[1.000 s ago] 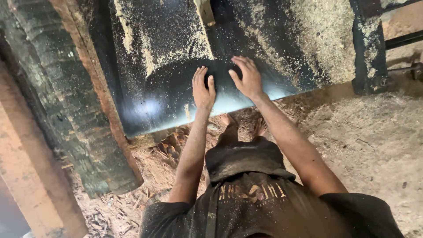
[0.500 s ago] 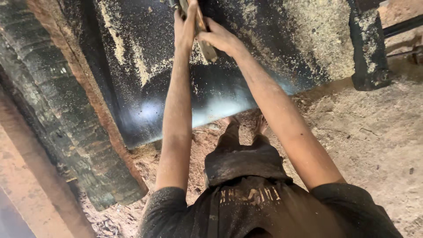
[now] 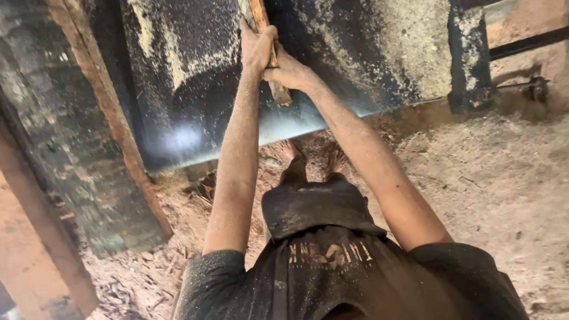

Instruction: The person processes lumber by hand-feeding wooden boards through a machine, handling one board at a time and coordinating with another person to align the wood.

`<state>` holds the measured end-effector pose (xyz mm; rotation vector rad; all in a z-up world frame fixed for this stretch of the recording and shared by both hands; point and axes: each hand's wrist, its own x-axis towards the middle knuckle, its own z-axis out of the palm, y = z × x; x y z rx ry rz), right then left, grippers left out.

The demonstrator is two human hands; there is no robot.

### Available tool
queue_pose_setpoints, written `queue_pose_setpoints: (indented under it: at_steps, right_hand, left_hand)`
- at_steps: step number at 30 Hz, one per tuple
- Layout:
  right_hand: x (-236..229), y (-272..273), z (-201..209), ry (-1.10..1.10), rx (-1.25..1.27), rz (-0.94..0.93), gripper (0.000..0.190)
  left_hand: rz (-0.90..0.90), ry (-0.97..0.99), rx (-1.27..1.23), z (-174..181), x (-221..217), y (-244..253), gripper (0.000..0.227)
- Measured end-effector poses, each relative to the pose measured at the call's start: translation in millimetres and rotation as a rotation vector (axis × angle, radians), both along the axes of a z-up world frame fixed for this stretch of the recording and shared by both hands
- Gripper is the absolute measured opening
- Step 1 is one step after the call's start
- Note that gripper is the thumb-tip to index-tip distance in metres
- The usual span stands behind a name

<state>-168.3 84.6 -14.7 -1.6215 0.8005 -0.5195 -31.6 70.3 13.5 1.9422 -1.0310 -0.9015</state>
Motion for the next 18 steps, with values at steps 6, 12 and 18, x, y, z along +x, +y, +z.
queue_pose_setpoints:
  at_steps: [6,12,18]
  right_hand:
    - [-18.7,44.8,0.5,-0.038,0.059,0.022,0.108]
    - [-37.2,85.1,-1.3,0.017,0.026,0.085,0.108]
    - [-59.4,134.6,6.1,0.066,-0.016,0.096,0.100]
  left_hand:
    - [0.001,-0.045,-0.087,-12.5,-15.5,41.6,0.108]
    - [0.009,-0.004,-0.050,-0.8,-37.0,93.1,0.108]
    - [0.015,0.011,-0.128,-9.7,-53.7,138.9,0.106]
